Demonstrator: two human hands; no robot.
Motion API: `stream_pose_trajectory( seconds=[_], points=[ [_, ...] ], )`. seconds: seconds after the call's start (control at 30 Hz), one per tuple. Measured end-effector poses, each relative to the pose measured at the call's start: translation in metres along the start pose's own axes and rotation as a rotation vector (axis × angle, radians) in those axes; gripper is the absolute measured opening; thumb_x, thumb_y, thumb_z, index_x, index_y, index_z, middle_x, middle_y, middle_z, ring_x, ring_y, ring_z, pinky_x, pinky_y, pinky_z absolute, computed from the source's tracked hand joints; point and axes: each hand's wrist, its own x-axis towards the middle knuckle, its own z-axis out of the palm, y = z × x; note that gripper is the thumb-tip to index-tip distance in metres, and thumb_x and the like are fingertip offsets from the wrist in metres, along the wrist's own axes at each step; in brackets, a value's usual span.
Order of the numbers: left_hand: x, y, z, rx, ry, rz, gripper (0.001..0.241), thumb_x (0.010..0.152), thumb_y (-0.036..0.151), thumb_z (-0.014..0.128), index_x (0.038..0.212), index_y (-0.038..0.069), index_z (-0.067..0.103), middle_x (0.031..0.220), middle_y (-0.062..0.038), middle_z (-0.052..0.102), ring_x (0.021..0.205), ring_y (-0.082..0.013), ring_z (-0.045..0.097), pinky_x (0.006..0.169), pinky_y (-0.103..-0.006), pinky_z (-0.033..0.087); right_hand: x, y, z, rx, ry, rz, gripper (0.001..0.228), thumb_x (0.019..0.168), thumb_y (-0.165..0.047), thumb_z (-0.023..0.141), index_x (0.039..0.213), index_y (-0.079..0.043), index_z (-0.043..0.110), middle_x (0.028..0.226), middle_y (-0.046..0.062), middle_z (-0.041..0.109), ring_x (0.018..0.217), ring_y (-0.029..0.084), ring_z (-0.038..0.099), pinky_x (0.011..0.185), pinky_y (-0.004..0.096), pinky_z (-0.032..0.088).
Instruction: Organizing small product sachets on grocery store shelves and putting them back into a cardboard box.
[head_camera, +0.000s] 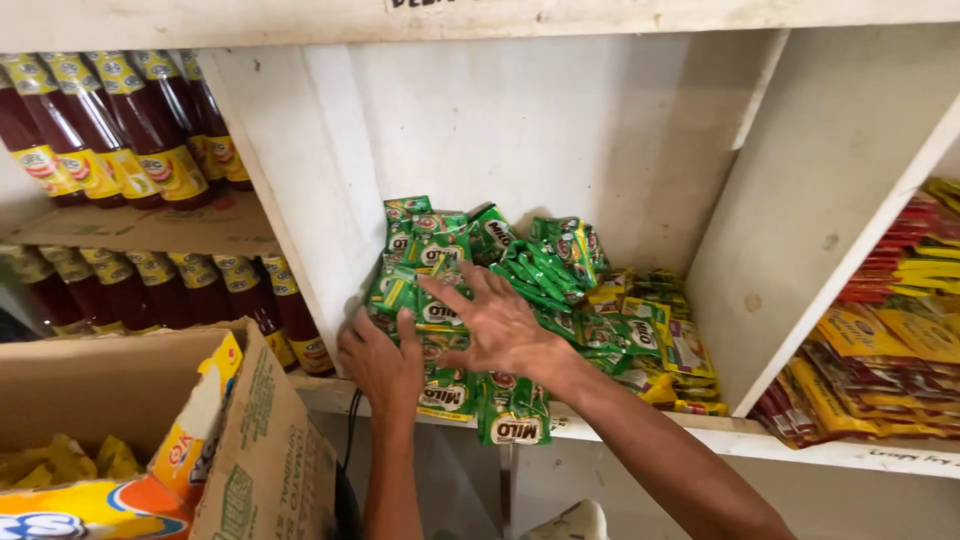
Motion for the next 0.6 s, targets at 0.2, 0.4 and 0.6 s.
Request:
stream_pose_trajectory(
  seconds=[0.2,0.4,0.6],
  points=[
    [0.047,-0.020,-0.001,-0.061,-0.408,-0.260,0.069,0.101,0.057,0.056,0.126,-0.008,0.060,0.119,-0.037,0.065,0.117,-0.0529,0.060,0.103,-0.0554,0.045,0.019,-0.038,0.013,-0.161,-0.236,0.045,0.126,0.058,-0.061,0.091,0.161,-0.034,0.022,0.161,0.029,0.023,0.149,0.055,0.020,0.117,0.067,0.022],
    [0.059,-0.037,0.021,-0.783,-0.464,-0.502,0.046,0.096,0.041,0.058,0.120,0.003,0.073,0.114,-0.013,0.075,0.106,-0.0270,0.067,0.091,-0.0414,0.051,0.026,-0.063,0.036,-0.235,-0.383,0.224,0.142,0.058,-0.068,0.092,0.160,-0.029,0.002,0.162,0.035,-0.002,0.145,0.065,0.004,0.107,0.082,0.011],
    [0.047,-0.023,-0.001,-0.725,-0.428,-0.306,0.045,0.097,0.038,0.062,0.119,0.001,0.072,0.107,-0.009,0.075,0.099,-0.0194,0.065,0.091,-0.0355,0.048,0.048,-0.036,0.081,-0.230,0.081,0.248,0.121,0.061,-0.048,0.092,0.156,-0.027,0.022,0.153,0.037,0.021,0.135,0.067,0.024,0.101,0.084,0.017]
  ],
)
